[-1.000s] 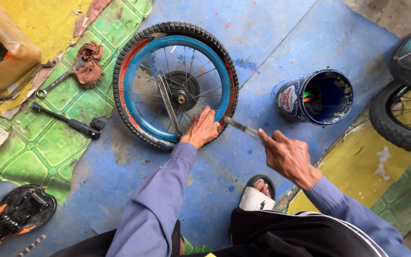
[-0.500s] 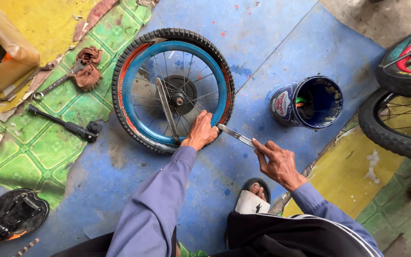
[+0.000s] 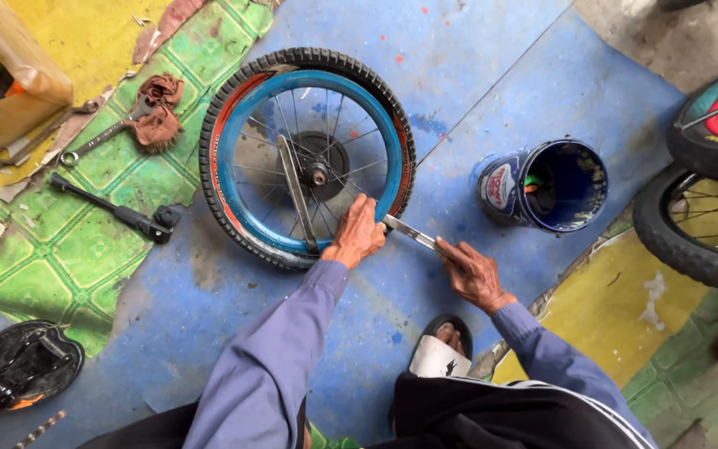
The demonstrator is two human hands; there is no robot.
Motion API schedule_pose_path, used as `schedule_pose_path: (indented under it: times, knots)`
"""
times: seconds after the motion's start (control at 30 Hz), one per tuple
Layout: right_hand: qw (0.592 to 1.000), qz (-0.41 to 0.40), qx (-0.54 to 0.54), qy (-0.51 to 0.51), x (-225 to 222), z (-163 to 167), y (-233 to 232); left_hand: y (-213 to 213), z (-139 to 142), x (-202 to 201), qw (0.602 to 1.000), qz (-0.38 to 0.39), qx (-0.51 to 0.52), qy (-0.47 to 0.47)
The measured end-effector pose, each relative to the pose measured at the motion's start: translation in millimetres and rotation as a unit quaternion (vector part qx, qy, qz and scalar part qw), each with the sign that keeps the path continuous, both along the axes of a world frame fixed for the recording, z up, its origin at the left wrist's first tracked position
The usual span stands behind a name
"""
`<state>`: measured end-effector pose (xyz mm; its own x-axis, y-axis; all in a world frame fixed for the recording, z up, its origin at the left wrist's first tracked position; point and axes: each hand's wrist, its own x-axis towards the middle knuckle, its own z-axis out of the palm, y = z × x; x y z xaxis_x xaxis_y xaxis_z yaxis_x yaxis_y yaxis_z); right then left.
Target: The person cleans a bicycle wheel rim with a brush and then uses two tire levers to pry the tire bead off the rim. They rotate the wheel and continue working the levers around the circumference to remove the tire.
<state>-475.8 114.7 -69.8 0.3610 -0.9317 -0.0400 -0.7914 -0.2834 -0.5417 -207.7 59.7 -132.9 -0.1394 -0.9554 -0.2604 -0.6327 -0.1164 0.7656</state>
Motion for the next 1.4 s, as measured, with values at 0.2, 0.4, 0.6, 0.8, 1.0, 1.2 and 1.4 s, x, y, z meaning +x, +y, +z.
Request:
schedule_pose_path:
  times: [0.2,0.4,0.6,0.8,1.0,1.2,1.4]
  knots:
    - [0.996,0.044,0.037,0.064,10,54,-17,-4,13,7,1.0,-0.024,0.012,0.008]
    - [0.995,-0.009,0.022,-0.101,23,109,-19,-6,38,20,0.998,0.015,0.0,0.055]
    - [0.987,-0.127,-0.039,-0.09,38,90,-18,6,52,15,0.973,-0.086,-0.133,-0.168]
    - [0.974,-0.037,-0.107,-0.195,38,107,-25,-15,36,48,0.876,-0.108,-0.336,-0.33]
    - [0.874,0.163,0.068,-0.453,85,143,-51,-15,25,50,0.865,-0.159,-0.277,-0.388]
    - [0.823,0.395,0.093,-0.397,131,171,-106,-18,38,64,0.921,-0.099,-0.275,-0.258]
    - [0.831,0.402,0.234,-0.304,152,187,-116,-23,37,62,0.913,-0.088,-0.269,-0.295]
